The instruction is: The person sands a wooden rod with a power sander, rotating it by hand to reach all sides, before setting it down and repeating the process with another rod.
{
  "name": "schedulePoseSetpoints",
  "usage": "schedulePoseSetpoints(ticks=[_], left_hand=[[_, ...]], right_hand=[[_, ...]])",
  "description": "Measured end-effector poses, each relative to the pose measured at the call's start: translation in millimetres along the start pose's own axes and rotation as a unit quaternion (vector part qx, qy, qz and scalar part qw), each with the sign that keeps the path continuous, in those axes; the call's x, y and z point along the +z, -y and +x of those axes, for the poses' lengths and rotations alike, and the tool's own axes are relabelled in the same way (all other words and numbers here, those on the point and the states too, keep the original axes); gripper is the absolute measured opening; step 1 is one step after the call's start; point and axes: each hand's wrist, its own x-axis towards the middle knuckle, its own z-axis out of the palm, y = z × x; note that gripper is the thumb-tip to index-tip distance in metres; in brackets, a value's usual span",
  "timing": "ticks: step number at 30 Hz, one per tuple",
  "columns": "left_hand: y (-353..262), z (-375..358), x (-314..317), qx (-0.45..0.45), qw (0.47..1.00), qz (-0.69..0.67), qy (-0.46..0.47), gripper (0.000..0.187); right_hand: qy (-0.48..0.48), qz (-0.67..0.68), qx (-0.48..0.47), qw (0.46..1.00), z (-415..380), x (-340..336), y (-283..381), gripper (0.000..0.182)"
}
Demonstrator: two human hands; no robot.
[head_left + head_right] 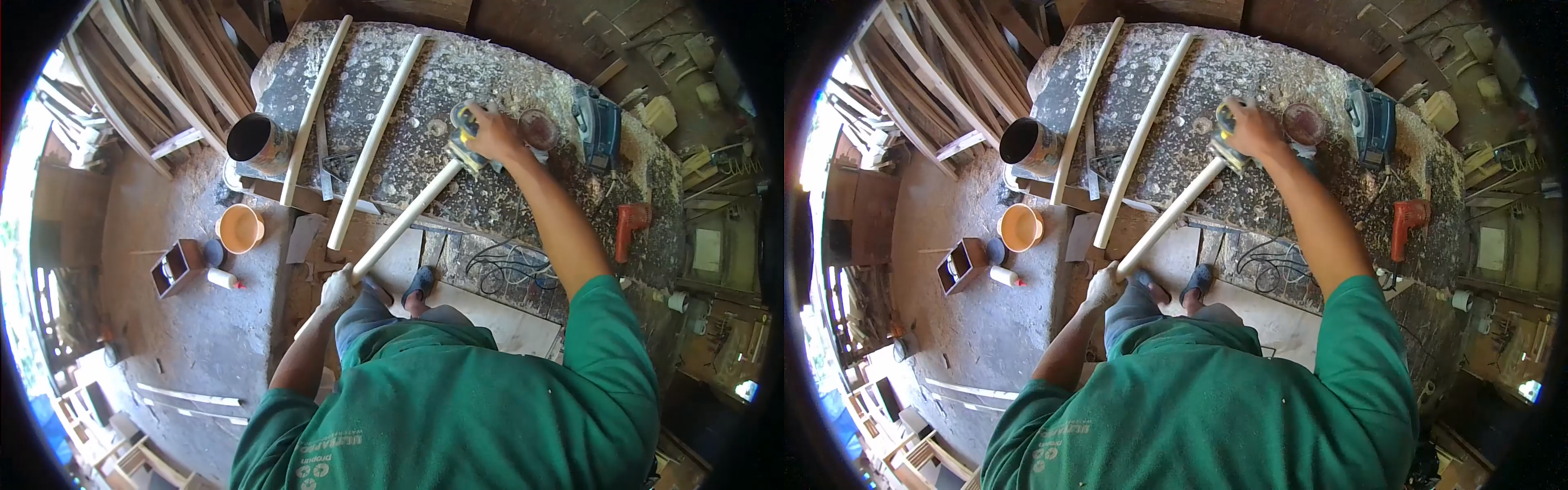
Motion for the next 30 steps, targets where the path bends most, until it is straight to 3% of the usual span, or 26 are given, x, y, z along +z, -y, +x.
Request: schedulePoseSetpoints(ticks=[3, 8, 10, 12, 13, 16, 22, 24, 26, 30], left_hand=[[4.5, 2.7, 4.7, 0.006, 0.999, -0.027, 0.017, 0.028], [15.7, 9.0, 4.9, 0.003, 0.991, -0.102, 0.083, 0.037], [-1.8, 6.2, -16.3, -0.033, 0.985, -0.122, 0.116, 0.039], [-2.3, 3.3, -11.6, -0.02, 0.993, -0.086, 0.076, 0.033], [-1.5, 2.3, -9.2, -0.016, 0.996, -0.064, 0.063, 0.031], [-3.2, 1.3, -3.4, -0.004, 1.0, 0.003, 0.021, 0.026], [-12.3, -5.2, -2.0, -0.038, 0.999, 0.036, -0.011, 0.028], [-14.1, -6.0, -0.4, -0.037, 0.999, 0.035, -0.016, 0.027], [-12.8, -5.7, 2.0, -0.043, 0.999, 0.028, -0.014, 0.027], [-17.5, -5.3, -0.7, -0.062, 0.998, 0.012, -0.019, 0.024]], right_hand=[[-0.008, -0.007, -0.081, 0.997, 7.0, 19.3, 12.6, 0.077], [0.003, 0.043, -0.101, 0.994, -49.4, 33.1, 29.9, 0.075], [-0.033, 0.051, -0.077, 0.995, -60.2, 41.4, 11.0, 0.076], [-0.076, 0.048, -0.04, 0.995, -59.7, 41.2, -2.5, 0.077], [-0.021, 0.047, 0.016, 0.999, -51.2, 18.6, 1.3, 0.081], [-0.045, -0.025, 0.047, 0.998, -15.9, 6.6, -12.0, 0.08], [0.05, 0.003, 0.031, 0.998, -6.1, 1.1, 21.8, 0.081], [0.0, 0.013, -0.029, 1.0, -33.3, 15.2, 23.7, 0.081], [0.005, 0.006, -0.031, 1.0, -54.0, 19.4, 19.7, 0.081], [0.02, -0.007, 0.098, 0.995, -50.4, -0.2, 10.0, 0.083]])
